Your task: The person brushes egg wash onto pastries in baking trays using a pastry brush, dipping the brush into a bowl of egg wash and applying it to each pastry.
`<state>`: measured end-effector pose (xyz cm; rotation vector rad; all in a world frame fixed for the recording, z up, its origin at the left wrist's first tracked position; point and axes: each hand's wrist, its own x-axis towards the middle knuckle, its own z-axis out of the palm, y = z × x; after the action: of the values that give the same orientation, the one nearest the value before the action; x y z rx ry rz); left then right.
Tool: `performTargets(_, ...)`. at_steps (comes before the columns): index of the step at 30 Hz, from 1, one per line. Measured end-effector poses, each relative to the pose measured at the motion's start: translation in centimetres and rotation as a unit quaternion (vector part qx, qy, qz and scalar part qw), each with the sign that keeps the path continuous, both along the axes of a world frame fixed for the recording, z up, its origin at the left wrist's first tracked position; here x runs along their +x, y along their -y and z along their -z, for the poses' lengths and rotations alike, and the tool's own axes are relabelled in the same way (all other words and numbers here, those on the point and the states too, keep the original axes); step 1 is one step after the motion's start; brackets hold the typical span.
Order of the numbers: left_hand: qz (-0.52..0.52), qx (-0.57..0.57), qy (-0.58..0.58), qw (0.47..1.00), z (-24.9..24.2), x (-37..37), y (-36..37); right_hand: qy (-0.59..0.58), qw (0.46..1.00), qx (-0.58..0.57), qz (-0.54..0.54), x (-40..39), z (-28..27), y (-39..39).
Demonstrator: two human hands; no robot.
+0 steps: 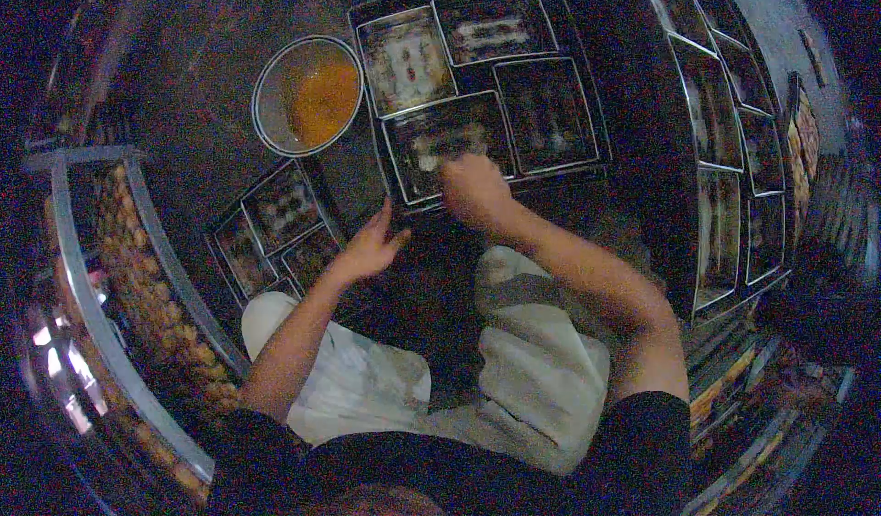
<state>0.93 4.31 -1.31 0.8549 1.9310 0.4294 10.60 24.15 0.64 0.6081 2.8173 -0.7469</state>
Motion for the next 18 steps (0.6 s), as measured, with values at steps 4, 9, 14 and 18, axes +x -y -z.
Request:
performTargets(4,0.005,-0.020,-0.007,1.000,-0.2,0.1,0.3,0.003,1.000,-0.014,-0.015,0.1,0.4,-3.4)
performTargets(9,0.016,-0.005,-0.025,1.000,0.9,0.2,1.2,0.083,0.991,0.087,0.054,0.2,-3.2,-7.3)
performTargets(14,0.008,0.021,-0.023,0.999,0.0,0.3,0.8,0.112,0.991,0.070,0.017,-1.2,-2.0,-6.5)
performTargets(18,0.008,0.018,-0.011,1.000,0.2,0.4,0.8,0.090,0.996,0.014,0.015,-0.9,-1.3,-6.4)
